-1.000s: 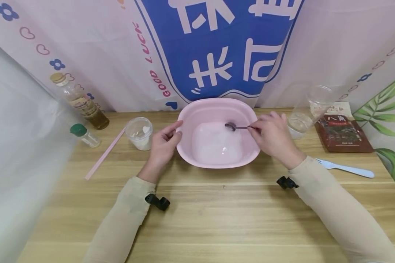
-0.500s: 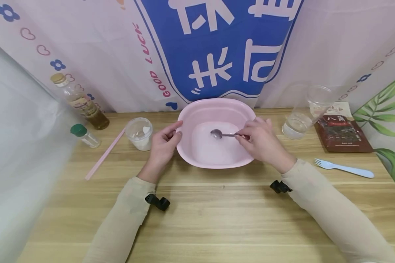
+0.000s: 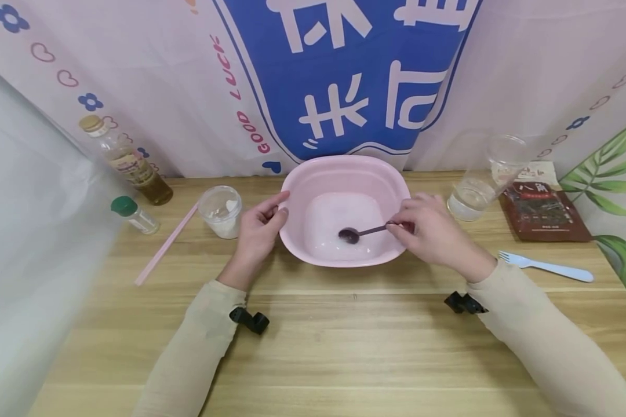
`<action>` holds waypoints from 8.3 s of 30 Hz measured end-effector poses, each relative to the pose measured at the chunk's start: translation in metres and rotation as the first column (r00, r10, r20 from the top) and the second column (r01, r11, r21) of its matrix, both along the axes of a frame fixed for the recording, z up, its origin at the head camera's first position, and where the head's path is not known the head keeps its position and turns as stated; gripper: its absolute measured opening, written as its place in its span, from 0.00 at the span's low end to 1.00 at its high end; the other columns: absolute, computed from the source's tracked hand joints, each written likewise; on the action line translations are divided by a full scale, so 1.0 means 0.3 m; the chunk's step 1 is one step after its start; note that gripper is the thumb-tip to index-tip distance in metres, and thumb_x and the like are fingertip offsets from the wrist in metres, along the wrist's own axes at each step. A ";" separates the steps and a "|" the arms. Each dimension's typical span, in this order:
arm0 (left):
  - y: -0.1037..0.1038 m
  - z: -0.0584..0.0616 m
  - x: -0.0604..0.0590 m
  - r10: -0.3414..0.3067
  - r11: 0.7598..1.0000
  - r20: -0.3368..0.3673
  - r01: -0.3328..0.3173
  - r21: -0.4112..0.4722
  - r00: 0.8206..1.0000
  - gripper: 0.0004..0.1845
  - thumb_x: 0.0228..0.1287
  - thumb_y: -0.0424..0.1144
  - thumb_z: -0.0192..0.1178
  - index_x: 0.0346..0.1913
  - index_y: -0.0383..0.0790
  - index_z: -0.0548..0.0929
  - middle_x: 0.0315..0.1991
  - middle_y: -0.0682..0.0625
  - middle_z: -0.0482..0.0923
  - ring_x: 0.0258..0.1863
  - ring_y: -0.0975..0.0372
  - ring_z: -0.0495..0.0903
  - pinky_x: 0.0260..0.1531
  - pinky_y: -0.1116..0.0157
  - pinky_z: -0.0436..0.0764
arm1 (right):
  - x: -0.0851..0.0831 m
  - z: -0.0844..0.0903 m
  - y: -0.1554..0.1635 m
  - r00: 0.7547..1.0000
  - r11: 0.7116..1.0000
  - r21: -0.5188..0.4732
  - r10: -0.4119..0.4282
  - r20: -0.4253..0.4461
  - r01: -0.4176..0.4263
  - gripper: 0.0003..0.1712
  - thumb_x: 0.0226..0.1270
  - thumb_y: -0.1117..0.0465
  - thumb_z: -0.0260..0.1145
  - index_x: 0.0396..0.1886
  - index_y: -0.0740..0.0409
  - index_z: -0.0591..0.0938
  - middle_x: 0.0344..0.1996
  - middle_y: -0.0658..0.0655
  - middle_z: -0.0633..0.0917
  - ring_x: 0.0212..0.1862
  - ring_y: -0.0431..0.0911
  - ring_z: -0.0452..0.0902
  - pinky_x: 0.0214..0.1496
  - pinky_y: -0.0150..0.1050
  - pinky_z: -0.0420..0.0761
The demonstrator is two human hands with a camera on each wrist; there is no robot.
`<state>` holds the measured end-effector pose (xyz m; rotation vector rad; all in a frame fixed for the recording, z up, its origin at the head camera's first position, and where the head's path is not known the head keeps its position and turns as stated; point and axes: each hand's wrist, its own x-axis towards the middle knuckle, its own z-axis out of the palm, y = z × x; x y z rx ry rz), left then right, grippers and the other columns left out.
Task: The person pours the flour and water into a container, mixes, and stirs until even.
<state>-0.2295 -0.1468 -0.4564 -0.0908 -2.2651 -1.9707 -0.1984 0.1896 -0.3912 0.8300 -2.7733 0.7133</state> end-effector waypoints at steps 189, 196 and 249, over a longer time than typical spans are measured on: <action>0.004 -0.001 0.011 0.003 0.999 0.019 -0.004 0.038 1.000 0.20 0.74 0.29 0.61 0.67 0.33 0.85 0.24 0.56 0.76 0.25 0.68 0.73 0.23 0.75 0.73 | -0.060 -0.029 -0.139 0.995 0.997 0.008 -0.081 -0.065 0.082 0.07 0.73 0.59 0.74 0.40 0.58 0.94 0.31 0.54 0.86 0.43 0.54 0.76 0.53 0.53 0.67; 0.010 0.002 0.013 -0.005 0.999 0.028 0.004 0.052 1.000 0.21 0.75 0.29 0.61 0.67 0.33 0.85 0.24 0.56 0.76 0.24 0.68 0.73 0.23 0.74 0.75 | -0.078 -0.037 -0.063 0.968 0.979 0.031 -0.193 -0.162 0.201 0.07 0.72 0.60 0.74 0.41 0.59 0.94 0.29 0.57 0.86 0.40 0.57 0.74 0.49 0.55 0.66; 0.010 -0.002 0.005 -0.003 0.997 0.058 -0.002 0.077 0.998 0.21 0.75 0.31 0.62 0.67 0.33 0.85 0.24 0.56 0.75 0.24 0.68 0.72 0.22 0.75 0.72 | -0.020 -0.032 -0.041 0.986 0.996 0.016 -0.083 -0.146 0.087 0.06 0.69 0.59 0.76 0.38 0.58 0.94 0.36 0.57 0.92 0.45 0.56 0.77 0.50 0.55 0.63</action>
